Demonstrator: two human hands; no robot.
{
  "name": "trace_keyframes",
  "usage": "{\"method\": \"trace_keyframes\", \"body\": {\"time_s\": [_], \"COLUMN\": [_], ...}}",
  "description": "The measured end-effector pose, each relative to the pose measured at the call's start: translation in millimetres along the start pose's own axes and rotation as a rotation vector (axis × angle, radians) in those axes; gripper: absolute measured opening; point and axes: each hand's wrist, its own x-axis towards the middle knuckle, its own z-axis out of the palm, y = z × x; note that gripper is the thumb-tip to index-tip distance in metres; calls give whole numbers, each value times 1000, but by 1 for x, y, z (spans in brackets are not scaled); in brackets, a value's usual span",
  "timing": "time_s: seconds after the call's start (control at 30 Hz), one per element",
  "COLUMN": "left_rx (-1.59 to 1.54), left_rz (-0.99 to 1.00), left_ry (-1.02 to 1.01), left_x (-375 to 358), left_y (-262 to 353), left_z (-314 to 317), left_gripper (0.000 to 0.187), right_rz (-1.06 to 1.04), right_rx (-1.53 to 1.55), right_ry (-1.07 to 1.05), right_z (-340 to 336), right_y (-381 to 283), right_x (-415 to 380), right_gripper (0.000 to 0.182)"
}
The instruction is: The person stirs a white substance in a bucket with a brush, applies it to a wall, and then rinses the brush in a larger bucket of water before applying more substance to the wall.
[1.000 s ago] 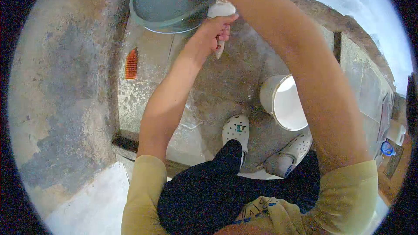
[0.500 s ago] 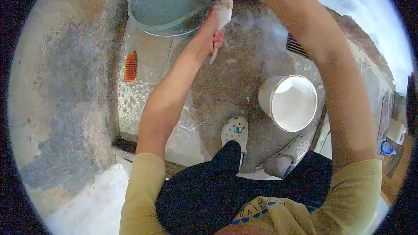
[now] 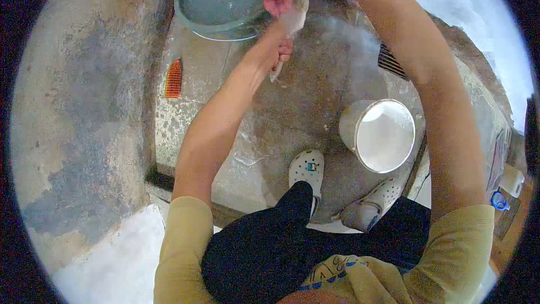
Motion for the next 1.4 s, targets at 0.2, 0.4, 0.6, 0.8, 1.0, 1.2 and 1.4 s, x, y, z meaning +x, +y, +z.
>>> {"method": "trace_keyframes", "body": {"time_s": [0.2, 0.4, 0.6, 0.8, 1.0, 1.2, 1.4], "left_rx": [0, 83, 53, -38, 73, 123, 165], "left_rz": [-34, -69, -85, -119, -114, -98, 10], "left_ry": [42, 51, 34, 15, 91, 46, 15], "left_x": [13, 5, 12, 16, 10, 2, 9], "left_y": [-1, 10, 8, 11, 7, 7, 7], "left_z": [2, 13, 8, 10, 13, 15, 16], "left_gripper": [45, 51, 54, 54, 52, 53, 54], "right_rz": [-30, 99, 30, 48, 107, 63, 219], "right_rx": [-156, -749, -610, -673, -946, -97, -393], "right_ry": [343, 429, 239, 464, 705, 146, 150], "right_z": [-20, -23, 15, 1, -19, -15, 3], "right_y": [17, 20, -24, -11, 31, 15, -23], "right_x": [9, 42, 0, -1, 67, 25, -9], "right_gripper": [27, 22, 15, 19, 31, 30, 26]}}
